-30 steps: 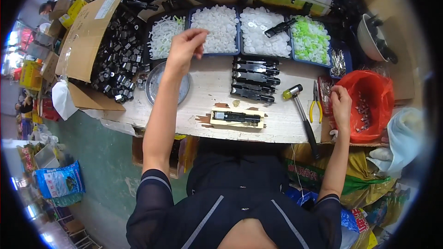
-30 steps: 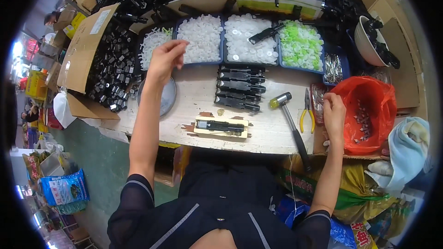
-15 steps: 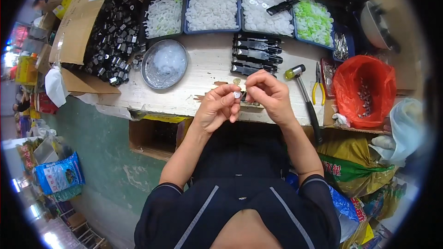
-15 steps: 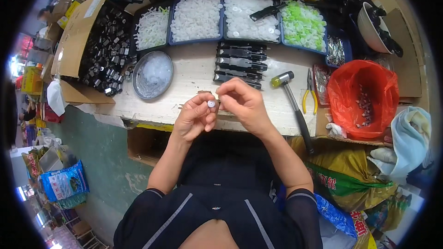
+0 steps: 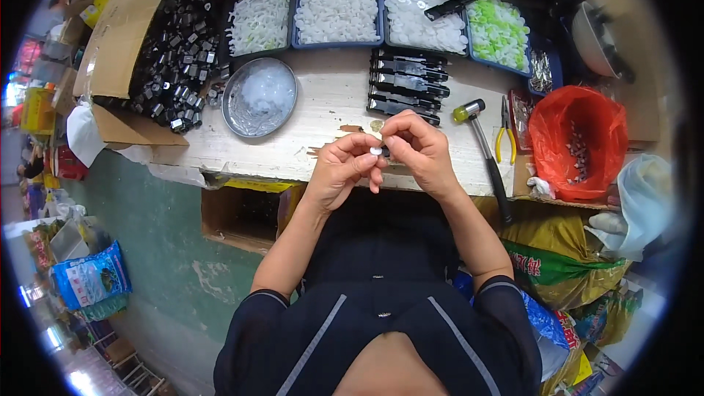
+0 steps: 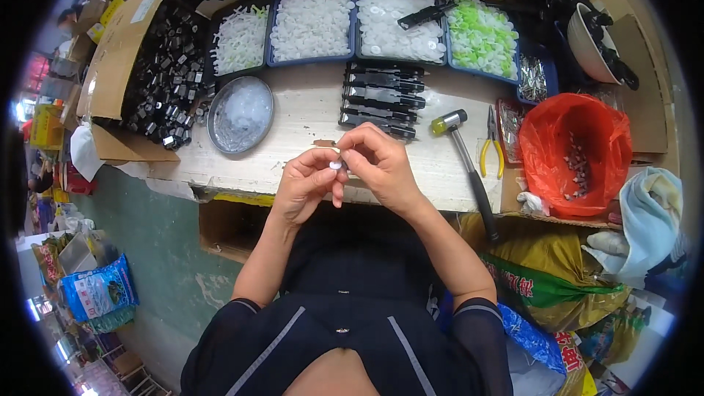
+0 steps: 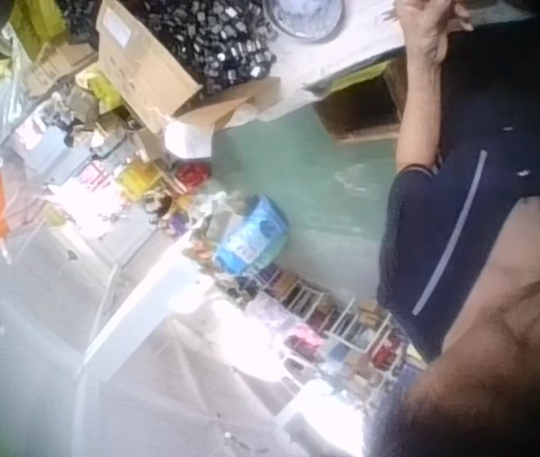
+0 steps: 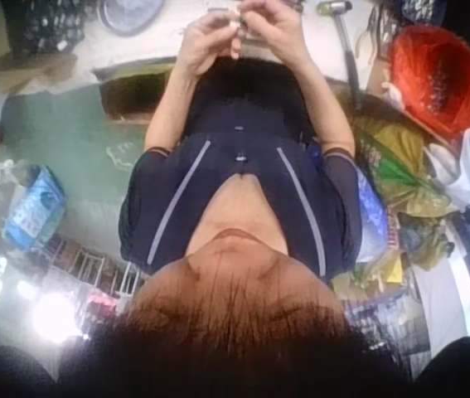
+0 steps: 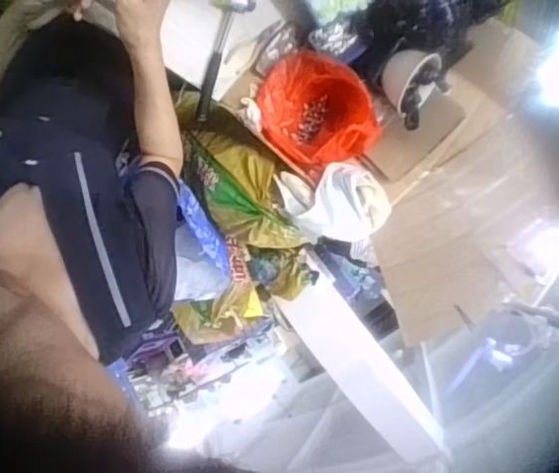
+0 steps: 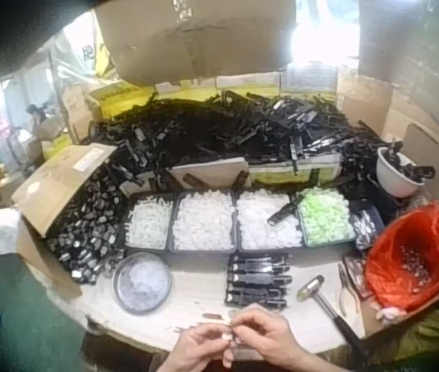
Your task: Assembling small plastic and metal components on a workbench.
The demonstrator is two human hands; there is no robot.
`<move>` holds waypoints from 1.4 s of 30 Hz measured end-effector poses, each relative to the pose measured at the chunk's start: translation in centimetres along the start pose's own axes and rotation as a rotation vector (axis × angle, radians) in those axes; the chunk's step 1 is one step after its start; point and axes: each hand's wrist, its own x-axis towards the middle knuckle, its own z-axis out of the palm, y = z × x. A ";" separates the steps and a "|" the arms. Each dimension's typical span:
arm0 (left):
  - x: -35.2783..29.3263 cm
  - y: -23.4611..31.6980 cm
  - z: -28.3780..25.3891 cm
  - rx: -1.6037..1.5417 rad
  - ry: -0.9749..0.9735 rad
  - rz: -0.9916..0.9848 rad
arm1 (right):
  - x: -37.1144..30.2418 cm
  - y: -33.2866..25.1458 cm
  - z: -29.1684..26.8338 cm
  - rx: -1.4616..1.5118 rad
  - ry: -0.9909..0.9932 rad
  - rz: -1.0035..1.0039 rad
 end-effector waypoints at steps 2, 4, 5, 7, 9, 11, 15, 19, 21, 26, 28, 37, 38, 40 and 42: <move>-0.1 0.0 0.2 0.034 0.023 0.013 | 0.1 -0.3 0.1 -0.115 -0.051 -0.060; -0.2 -0.1 0.3 0.244 0.077 0.072 | 0.2 -0.7 -0.1 -0.208 -0.065 -0.067; -0.3 -0.2 0.3 0.244 0.079 0.072 | 0.4 -1.0 -0.2 -0.301 -0.079 -0.074; -0.4 -0.3 0.3 0.366 0.071 0.121 | 0.8 -1.5 -0.6 -0.370 -0.102 -0.090; -0.4 -0.1 0.5 0.410 0.064 0.124 | 0.9 -1.8 -0.8 -0.441 -0.123 -0.106; -0.3 0.0 0.5 0.457 0.059 0.131 | 1.1 -1.9 -1.0 -0.442 -0.150 -0.109; -0.2 0.1 0.4 0.556 0.052 0.155 | 1.2 -1.9 -1.0 -0.438 -0.155 -0.110; -0.4 0.0 0.7 0.577 0.057 0.175 | 1.1 -1.7 -1.0 -0.467 -0.166 -0.122; -0.5 -0.1 0.6 0.576 0.058 0.176 | 1.2 -1.7 -1.0 -0.484 -0.176 -0.124; -0.5 -0.1 0.6 0.545 0.080 0.183 | 1.0 -1.0 -0.6 -0.516 -0.201 -0.207; -0.4 -0.3 0.3 0.442 0.127 0.211 | 0.9 -1.0 -0.5 -0.497 -0.148 -0.196; -0.1 -1.5 -0.3 0.263 0.159 0.228 | 0.2 0.6 0.6 -0.576 -0.023 -0.367; 0.0 -1.6 -0.2 0.261 0.159 0.226 | 0.2 0.9 0.8 -0.597 0.008 -0.394; 0.3 -1.6 -0.2 0.298 0.173 0.239 | 0.3 1.6 0.7 -0.604 0.020 -0.395; 0.6 -1.1 0.1 0.508 0.198 0.300 | 0.6 2.0 0.3 -0.613 0.032 -0.396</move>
